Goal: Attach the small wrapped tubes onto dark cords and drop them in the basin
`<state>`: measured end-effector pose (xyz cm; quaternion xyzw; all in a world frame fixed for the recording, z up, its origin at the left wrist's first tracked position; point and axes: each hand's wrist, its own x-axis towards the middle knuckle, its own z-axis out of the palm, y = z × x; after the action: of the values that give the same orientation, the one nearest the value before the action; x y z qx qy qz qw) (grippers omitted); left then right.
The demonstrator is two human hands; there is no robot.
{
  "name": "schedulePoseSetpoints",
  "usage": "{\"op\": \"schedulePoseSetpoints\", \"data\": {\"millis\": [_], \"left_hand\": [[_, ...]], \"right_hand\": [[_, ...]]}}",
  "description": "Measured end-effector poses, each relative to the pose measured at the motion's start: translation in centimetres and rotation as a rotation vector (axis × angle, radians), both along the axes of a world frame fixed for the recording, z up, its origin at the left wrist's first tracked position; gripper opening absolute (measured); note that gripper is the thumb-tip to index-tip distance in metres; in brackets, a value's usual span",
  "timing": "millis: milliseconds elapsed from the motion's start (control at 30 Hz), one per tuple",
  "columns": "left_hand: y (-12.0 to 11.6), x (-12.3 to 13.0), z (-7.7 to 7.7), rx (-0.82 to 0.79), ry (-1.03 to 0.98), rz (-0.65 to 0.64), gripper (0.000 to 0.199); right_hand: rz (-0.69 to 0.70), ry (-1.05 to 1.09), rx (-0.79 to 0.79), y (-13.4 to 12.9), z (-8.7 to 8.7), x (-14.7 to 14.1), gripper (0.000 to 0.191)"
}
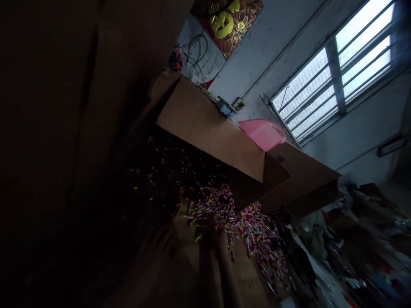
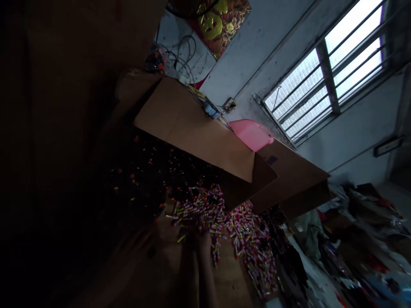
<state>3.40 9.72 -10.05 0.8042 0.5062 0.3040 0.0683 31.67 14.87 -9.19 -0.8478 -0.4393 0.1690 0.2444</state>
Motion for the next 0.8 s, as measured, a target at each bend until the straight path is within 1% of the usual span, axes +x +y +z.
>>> {"op": "schedulePoseSetpoints", "data": {"millis": [100,200,333,533,667,767,800], "left_hand": [[0.0,0.5,0.5,0.010,-0.018,0.016,0.032],[0.0,0.7,0.8,0.019,-0.030,0.032,0.030],[0.1,0.4,0.8,0.038,-0.033,0.057,0.035],[0.8,0.3,0.3,0.090,-0.039,0.049,0.030],[1.8,0.1,-0.4,0.126,-0.039,0.036,0.030],[3.0,-0.7,-0.8,0.167,-0.031,0.037,0.023],[3.5,-1.2,-0.8,0.183,-0.025,0.037,0.025]], "right_hand": [[0.001,-0.104,-0.102,0.5,0.5,-1.1,0.021],[0.008,-0.154,-0.169,0.9,1.0,-1.8,0.024],[0.004,-0.170,-0.179,1.1,1.4,-2.1,0.028],[0.007,-0.076,-0.040,1.0,0.9,-1.9,0.038],[0.032,0.078,0.102,0.9,0.5,-1.7,0.046],[0.029,0.216,0.237,0.3,0.7,-1.7,0.045],[0.023,0.264,0.284,-0.2,0.8,-1.8,0.044]]}}
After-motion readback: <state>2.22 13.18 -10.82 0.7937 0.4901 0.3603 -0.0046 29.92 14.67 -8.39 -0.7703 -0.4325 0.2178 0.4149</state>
